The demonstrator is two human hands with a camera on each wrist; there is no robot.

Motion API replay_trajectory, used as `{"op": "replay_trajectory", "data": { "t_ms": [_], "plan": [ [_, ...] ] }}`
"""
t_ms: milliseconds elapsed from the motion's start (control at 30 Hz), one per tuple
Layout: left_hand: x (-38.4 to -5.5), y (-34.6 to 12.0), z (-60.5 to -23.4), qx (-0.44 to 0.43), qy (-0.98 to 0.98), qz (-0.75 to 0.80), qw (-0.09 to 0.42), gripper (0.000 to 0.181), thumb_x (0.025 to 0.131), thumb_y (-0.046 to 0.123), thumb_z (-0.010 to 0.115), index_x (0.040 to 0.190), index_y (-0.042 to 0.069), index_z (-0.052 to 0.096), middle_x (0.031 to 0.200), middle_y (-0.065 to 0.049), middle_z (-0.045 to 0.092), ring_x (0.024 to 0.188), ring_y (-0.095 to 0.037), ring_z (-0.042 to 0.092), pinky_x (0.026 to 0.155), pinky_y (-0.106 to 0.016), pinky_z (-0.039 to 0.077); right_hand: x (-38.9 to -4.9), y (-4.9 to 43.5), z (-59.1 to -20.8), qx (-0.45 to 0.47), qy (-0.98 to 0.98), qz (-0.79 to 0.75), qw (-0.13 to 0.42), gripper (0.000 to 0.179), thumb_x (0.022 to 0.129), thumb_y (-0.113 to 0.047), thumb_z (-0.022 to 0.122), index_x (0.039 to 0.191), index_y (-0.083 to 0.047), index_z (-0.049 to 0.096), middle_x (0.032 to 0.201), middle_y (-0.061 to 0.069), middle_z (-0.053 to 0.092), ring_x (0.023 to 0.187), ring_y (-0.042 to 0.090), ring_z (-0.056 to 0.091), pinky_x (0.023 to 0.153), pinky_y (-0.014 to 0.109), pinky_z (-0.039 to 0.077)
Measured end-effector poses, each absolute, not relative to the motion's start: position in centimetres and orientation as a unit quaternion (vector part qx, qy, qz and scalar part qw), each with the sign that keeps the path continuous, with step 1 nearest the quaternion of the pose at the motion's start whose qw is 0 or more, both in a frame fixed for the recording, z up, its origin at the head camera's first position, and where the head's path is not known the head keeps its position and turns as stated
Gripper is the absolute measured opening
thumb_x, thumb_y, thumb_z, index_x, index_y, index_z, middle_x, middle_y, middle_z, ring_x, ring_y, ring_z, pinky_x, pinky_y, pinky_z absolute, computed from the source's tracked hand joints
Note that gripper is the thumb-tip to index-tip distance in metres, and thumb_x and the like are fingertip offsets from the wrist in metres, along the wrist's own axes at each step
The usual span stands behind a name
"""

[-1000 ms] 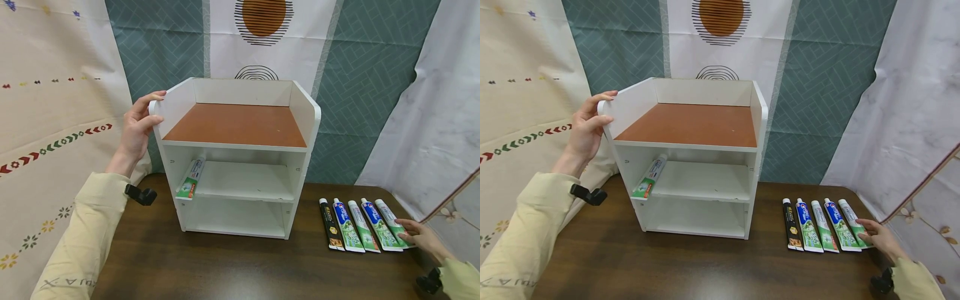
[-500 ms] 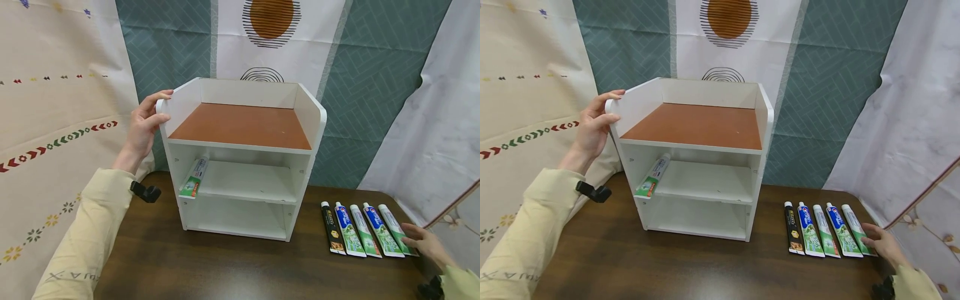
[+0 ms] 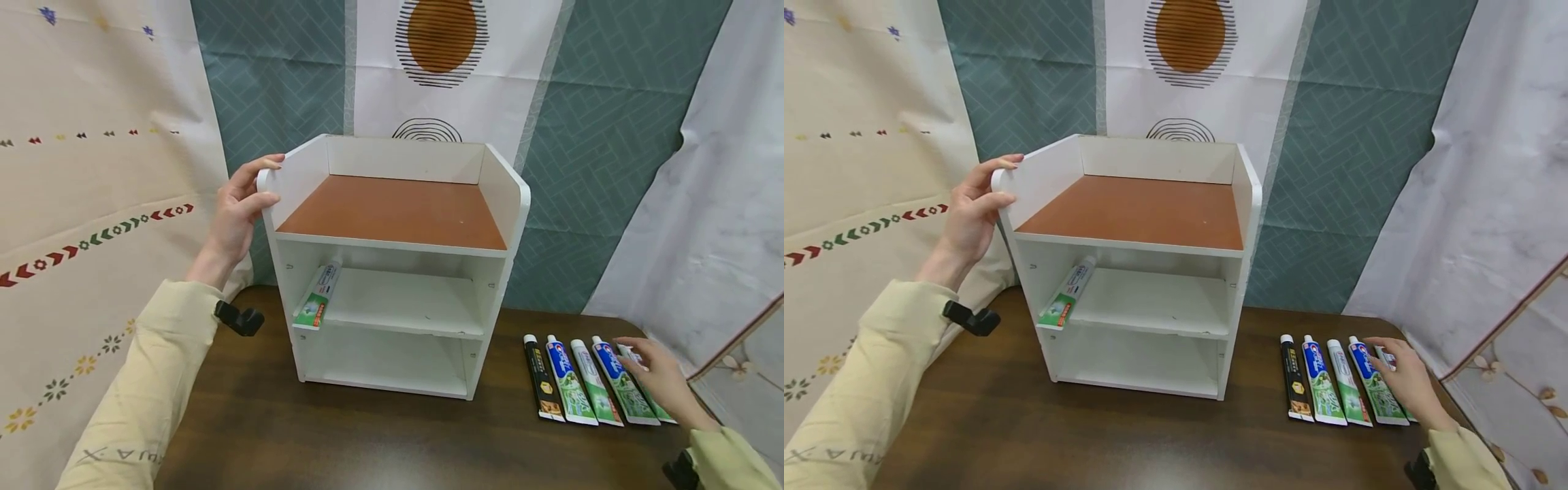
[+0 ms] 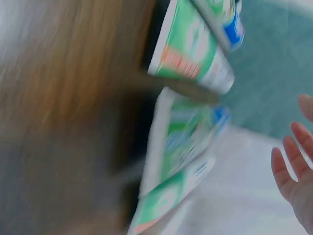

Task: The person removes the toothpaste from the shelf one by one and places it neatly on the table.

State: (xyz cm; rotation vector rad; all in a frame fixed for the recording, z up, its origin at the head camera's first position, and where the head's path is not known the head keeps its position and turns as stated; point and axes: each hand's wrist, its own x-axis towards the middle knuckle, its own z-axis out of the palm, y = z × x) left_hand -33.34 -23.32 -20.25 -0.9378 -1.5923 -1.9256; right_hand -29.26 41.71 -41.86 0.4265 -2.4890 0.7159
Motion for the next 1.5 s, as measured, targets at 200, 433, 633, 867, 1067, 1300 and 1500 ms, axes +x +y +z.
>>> {"op": "replay_trajectory", "data": {
  "t_ms": [200,433,633,867,1067,1300,1500],
  "plan": [
    [-33.3,-23.4,-20.5,-0.339,-0.578,-0.703,0.236,0.033,0.083,-0.006,0.052,0.110,0.010,0.063,0.129,-0.010,0.046,0.107,-0.028,0.043,0.076,-0.030,0.043,-29.6,37.0,-40.6,0.247,-0.896,0.221,0.294,0.034,0.074,0.004,0.069,0.106,-0.003,0.060,0.101,0.009,0.055,0.086,0.005,0.046,0.069,0.019,0.040],
    [-33.2,-23.3,-20.6,-0.342,-0.581,-0.702,0.229,0.033,0.083,-0.005,0.053,0.111,0.010,0.062,0.129,-0.010,0.046,0.106,-0.027,0.043,0.075,-0.029,0.043,-28.8,32.7,-39.7,0.316,-0.870,0.274,0.262,0.035,0.074,0.006,0.069,0.105,-0.009,0.062,0.099,0.001,0.059,0.083,0.006,0.054,0.069,0.017,0.042],
    [-33.3,-23.4,-20.1,-0.358,-0.587,-0.694,0.215,0.034,0.082,-0.006,0.052,0.111,0.009,0.062,0.129,-0.011,0.045,0.105,-0.028,0.044,0.075,-0.029,0.044,-28.0,29.1,-38.7,0.382,-0.839,0.296,0.250,0.040,0.069,0.011,0.070,0.100,-0.014,0.064,0.094,-0.005,0.062,0.075,0.004,0.056,0.061,0.017,0.045],
    [-33.4,-24.0,-19.7,-0.367,-0.596,-0.685,0.204,0.036,0.082,-0.008,0.053,0.112,0.009,0.062,0.131,-0.011,0.044,0.106,-0.029,0.043,0.076,-0.029,0.044,-27.0,25.2,-36.6,0.460,-0.785,0.325,0.257,0.049,0.064,0.017,0.070,0.100,-0.016,0.065,0.089,-0.004,0.063,0.071,0.006,0.056,0.058,0.018,0.045],
    [-33.3,-23.9,-19.7,-0.365,-0.591,-0.688,0.209,0.035,0.082,-0.008,0.052,0.112,0.009,0.062,0.130,-0.011,0.045,0.107,-0.029,0.043,0.076,-0.029,0.044,-25.4,21.6,-33.5,0.534,-0.719,0.350,0.274,0.028,0.072,0.011,0.067,0.094,-0.006,0.065,0.081,0.005,0.063,0.062,0.011,0.057,0.054,0.017,0.045],
    [-33.2,-23.8,-19.7,-0.362,-0.579,-0.702,0.201,0.036,0.082,-0.010,0.052,0.111,0.008,0.062,0.129,-0.011,0.045,0.107,-0.028,0.043,0.076,-0.029,0.044,-25.4,18.3,-32.4,0.546,-0.703,0.344,0.299,0.014,0.080,0.001,0.066,0.093,-0.004,0.065,0.082,0.005,0.064,0.066,0.011,0.059,0.060,0.017,0.045],
    [-33.3,-23.8,-19.9,-0.361,-0.586,-0.695,0.210,0.035,0.082,-0.008,0.053,0.111,0.008,0.062,0.130,-0.011,0.045,0.106,-0.029,0.043,0.076,-0.030,0.044,-27.6,16.9,-33.6,0.530,-0.713,0.343,0.307,0.018,0.087,-0.019,0.061,0.091,-0.002,0.065,0.084,0.004,0.065,0.067,0.009,0.059,0.056,0.017,0.045]
  ]
}}
